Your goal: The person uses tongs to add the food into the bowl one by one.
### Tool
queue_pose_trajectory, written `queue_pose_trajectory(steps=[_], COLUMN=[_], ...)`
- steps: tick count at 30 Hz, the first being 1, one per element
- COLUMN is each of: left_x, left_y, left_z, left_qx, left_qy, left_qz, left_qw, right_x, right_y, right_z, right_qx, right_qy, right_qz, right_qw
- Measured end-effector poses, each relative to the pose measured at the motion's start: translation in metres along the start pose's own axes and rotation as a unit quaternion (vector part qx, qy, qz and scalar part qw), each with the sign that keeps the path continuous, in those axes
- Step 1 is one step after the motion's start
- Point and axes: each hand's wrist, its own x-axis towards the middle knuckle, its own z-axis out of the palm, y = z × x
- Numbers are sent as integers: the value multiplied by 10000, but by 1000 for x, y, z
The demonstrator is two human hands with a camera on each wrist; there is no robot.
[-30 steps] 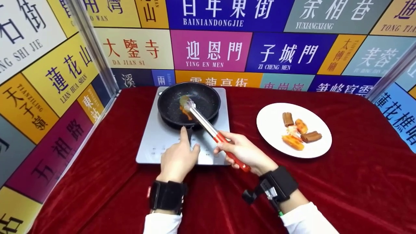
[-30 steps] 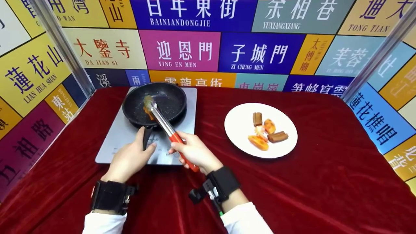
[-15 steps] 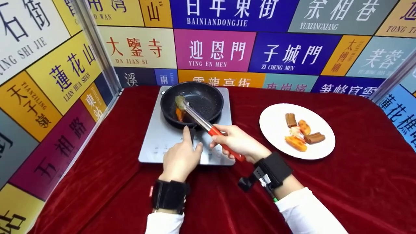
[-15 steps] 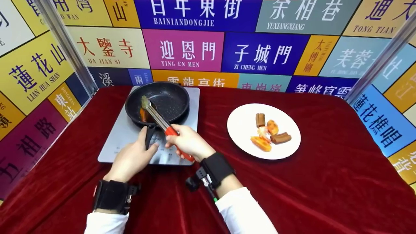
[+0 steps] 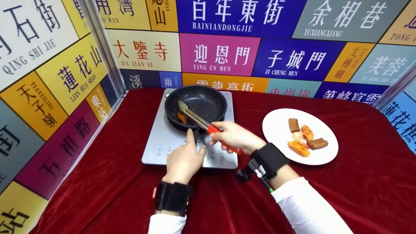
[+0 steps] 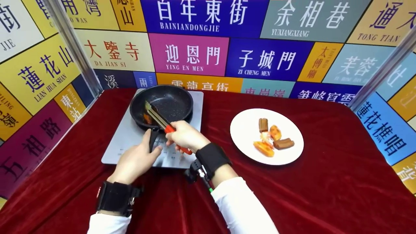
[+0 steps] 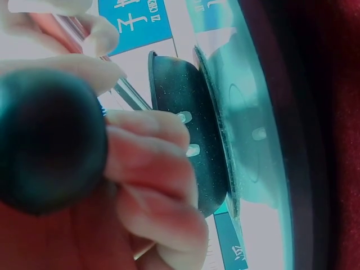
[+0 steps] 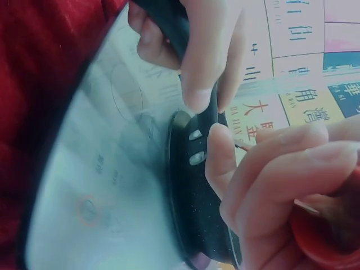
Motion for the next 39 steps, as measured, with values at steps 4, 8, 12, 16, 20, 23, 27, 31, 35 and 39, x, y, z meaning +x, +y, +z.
queue_pose_trajectory(steps=[4, 8, 12, 16, 20, 23, 27, 31, 35, 39], left_x=[0, -1, -2, -2, -1, -1, 0, -1, -1, 0], left_y=[-1, -1, 1, 2, 2, 0, 0, 0, 1, 1], left_z=[0, 1, 2, 1, 1, 1, 1, 1, 1, 1], left_qx=[14, -24, -44, -102, -108, -113, -113, -120, -78, -41], left_qy=[37, 71, -28, -81, 16, 66, 66, 64, 113, 117], left_qz=[35, 66, 55, 78, 92, 101, 96, 106, 126, 89], left_qw=[10000, 10000, 10000, 9999, 9999, 9999, 9999, 9999, 9998, 9999], right_x=[5, 9, 10, 11, 11, 12, 11, 10, 8, 5], right_y=[-8, -12, -14, -16, -17, -16, -9, -1, 6, 12], right_z=[-1, 1, 6, 11, 16, 19, 23, 25, 27, 29], right_qx=[-206, -403, -669, -1194, -1507, -1627, -1833, -1980, -1886, -1623], right_qy=[-122, -77, 3, 150, 296, 411, 722, 1094, 1276, 1413], right_qz=[155, 273, 301, 134, 18, -2, -13, -65, -299, -493], right_qw=[9996, 9988, 9973, 9926, 9881, 9858, 9804, 9741, 9733, 9753])
